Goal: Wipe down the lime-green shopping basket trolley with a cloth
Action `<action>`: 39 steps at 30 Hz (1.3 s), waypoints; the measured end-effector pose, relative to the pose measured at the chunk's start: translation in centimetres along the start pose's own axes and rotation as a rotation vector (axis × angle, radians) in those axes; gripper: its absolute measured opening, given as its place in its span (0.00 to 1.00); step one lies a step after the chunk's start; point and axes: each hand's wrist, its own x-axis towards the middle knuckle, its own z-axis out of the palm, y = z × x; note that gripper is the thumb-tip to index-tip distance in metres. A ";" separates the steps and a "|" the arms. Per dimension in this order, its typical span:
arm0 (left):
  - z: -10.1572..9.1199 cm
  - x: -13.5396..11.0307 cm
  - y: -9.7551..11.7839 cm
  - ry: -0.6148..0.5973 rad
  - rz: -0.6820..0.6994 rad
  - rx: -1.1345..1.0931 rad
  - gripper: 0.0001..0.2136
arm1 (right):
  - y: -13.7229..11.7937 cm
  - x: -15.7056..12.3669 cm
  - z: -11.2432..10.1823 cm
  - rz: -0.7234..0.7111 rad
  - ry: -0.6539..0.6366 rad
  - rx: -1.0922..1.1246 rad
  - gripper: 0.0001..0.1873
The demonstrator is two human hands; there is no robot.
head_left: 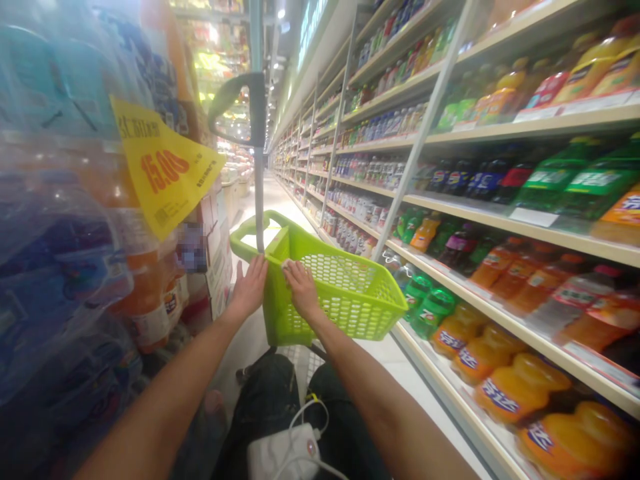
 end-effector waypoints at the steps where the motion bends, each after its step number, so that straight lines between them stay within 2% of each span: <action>1: -0.1 0.3 0.2 -0.008 0.006 0.001 0.29 | 0.2 0.0 0.0 0.031 0.018 0.010 0.24; 5: 0.3 1.1 0.9 -0.050 0.044 0.005 0.29 | -0.3 1.2 0.3 0.118 0.066 0.034 0.26; 9: 0.6 1.8 1.5 -0.051 0.038 0.023 0.29 | 0.0 1.7 0.4 0.141 0.001 0.034 0.27; 15: -0.8 3.0 2.2 -0.032 0.010 0.042 0.27 | 2.9 -0.3 -0.9 0.209 0.015 0.058 0.26; 18: -1.3 3.4 2.8 -0.033 0.014 0.055 0.24 | 3.3 -1.0 -1.4 0.220 0.017 0.054 0.27; 23: -0.6 3.5 3.8 -0.085 0.030 0.035 0.25 | 3.0 -1.4 -1.7 0.223 0.000 0.010 0.28; 26: -0.3 3.0 4.1 -0.096 0.025 0.029 0.27 | 3.7 -2.4 -2.3 0.199 -0.006 -0.016 0.28; 30: -0.6 2.2 4.4 -0.090 0.045 0.037 0.28 | 4.9 -4.1 -3.7 0.239 -0.017 -0.060 0.27; 36: -1.0 1.9 6.9 -0.080 0.049 0.003 0.24 | 2.8 -3.7 -3.6 0.197 0.039 -0.031 0.27; 39: -1.2 1.6 7.5 -0.096 0.086 -0.013 0.24 | 2.6 -3.8 -3.8 0.180 0.005 -0.018 0.26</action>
